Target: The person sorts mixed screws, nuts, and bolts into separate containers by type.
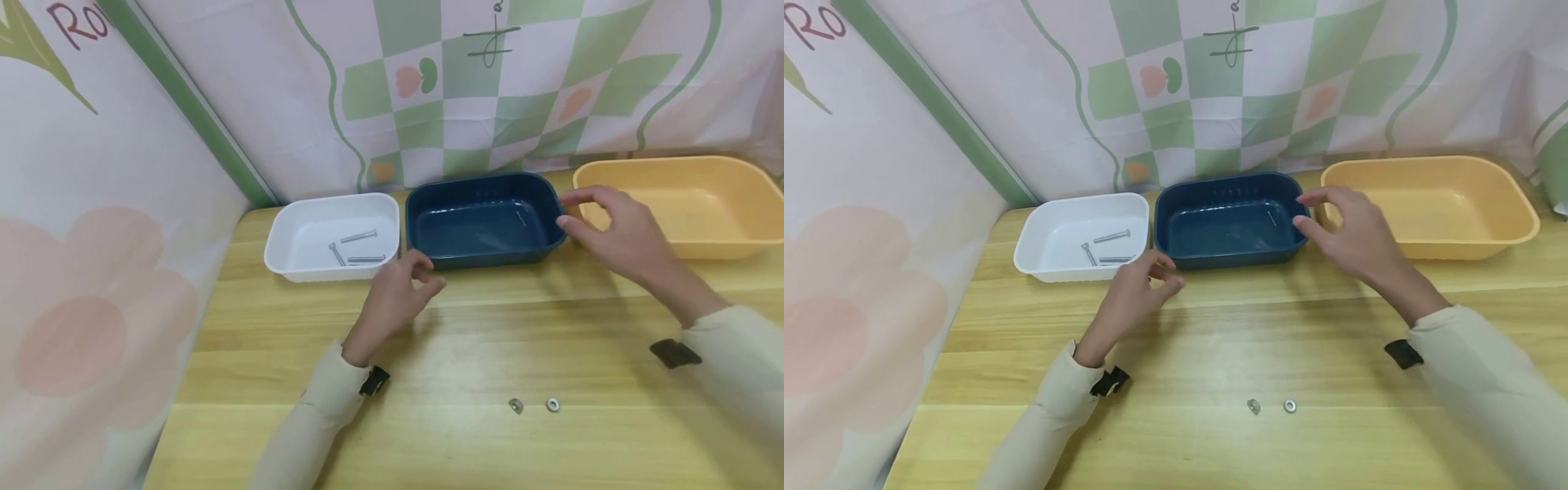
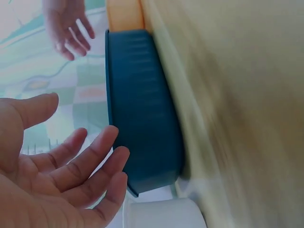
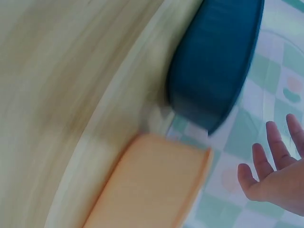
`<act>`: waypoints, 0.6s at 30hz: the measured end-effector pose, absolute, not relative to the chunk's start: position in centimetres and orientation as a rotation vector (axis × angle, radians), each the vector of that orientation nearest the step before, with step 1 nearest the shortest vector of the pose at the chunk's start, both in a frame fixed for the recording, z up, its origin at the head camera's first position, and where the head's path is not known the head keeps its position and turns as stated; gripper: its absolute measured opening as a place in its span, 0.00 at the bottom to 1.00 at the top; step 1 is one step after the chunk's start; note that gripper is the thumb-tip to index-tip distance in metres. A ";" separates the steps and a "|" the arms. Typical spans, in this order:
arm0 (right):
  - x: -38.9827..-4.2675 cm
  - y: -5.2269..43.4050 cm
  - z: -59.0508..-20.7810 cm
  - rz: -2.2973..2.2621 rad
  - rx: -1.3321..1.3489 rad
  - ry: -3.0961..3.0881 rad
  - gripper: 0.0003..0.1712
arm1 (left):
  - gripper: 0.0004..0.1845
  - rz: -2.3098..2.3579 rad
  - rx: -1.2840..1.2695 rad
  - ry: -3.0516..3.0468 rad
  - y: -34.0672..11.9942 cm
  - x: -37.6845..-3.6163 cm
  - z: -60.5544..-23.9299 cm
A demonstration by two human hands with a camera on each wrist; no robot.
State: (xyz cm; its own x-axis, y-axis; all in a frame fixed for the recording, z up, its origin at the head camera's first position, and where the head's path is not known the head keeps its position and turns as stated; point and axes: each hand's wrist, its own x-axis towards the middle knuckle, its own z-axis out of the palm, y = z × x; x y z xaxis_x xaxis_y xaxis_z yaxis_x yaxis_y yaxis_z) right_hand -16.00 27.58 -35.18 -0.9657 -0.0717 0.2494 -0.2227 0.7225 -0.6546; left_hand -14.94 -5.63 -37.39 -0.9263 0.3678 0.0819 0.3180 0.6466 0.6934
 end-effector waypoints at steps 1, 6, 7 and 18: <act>-15.8 28.2 -35.1 1.059 0.212 -2.718 0.23 | 0.16 1.142 0.595 2.788 -5.6 -14.8 -37.5; -14.9 31.8 -35.1 1.050 0.068 -2.675 0.25 | 0.21 1.065 0.594 2.778 -5.3 -13.7 -38.3; -14.8 32.5 -35.1 1.050 0.035 -2.669 0.26 | 0.21 1.052 0.592 2.773 -5.2 -13.5 -38.5; -13.1 40.2 -36.1 0.974 -0.262 -2.654 0.35 | 0.34 0.931 0.709 2.752 -4.9 -10.2 -40.4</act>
State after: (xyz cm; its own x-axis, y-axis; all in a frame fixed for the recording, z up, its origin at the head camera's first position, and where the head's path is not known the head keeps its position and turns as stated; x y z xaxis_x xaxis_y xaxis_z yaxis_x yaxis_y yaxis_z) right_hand -13.08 40.21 -36.10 -0.9379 0.2711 0.2167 0.0667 0.7535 -0.6541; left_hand -10.23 -4.86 -40.43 -0.8769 0.4806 0.0079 0.3868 0.6958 0.6053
